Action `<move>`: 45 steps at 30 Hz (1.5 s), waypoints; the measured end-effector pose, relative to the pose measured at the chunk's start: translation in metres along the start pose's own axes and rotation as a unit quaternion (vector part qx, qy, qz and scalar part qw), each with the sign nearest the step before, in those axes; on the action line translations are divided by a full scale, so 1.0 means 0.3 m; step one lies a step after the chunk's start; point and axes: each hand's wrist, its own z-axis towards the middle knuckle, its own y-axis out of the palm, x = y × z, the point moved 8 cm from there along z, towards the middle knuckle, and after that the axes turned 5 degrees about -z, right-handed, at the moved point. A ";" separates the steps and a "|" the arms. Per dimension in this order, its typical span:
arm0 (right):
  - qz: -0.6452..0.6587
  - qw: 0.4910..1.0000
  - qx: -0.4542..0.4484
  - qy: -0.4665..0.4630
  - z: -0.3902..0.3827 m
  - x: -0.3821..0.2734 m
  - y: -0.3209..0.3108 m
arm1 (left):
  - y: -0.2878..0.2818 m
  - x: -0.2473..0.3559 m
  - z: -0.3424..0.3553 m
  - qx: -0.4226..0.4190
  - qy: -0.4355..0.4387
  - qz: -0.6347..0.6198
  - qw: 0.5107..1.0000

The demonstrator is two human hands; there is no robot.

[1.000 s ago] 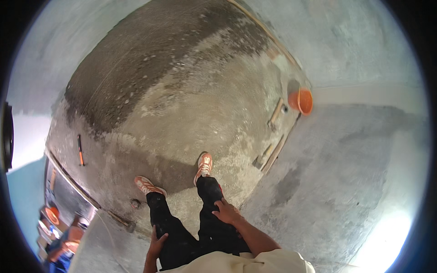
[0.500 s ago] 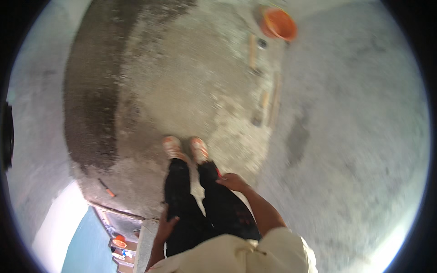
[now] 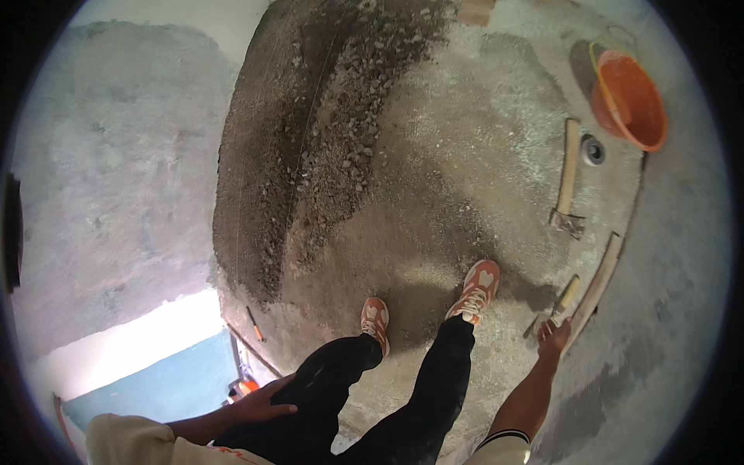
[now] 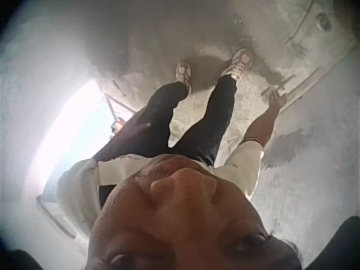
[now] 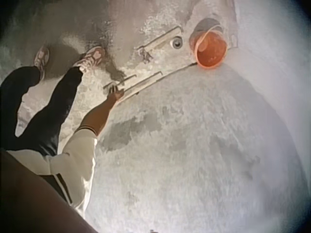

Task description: The person measures a concrete floor with a tape measure and string line, then pours gravel from a bucket and spreads it with a trowel to level the surface.

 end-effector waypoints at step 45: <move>-0.617 0.583 -0.372 -0.375 -1.677 -1.246 2.958 | -1.425 1.174 0.397 0.176 0.253 -0.141 0.941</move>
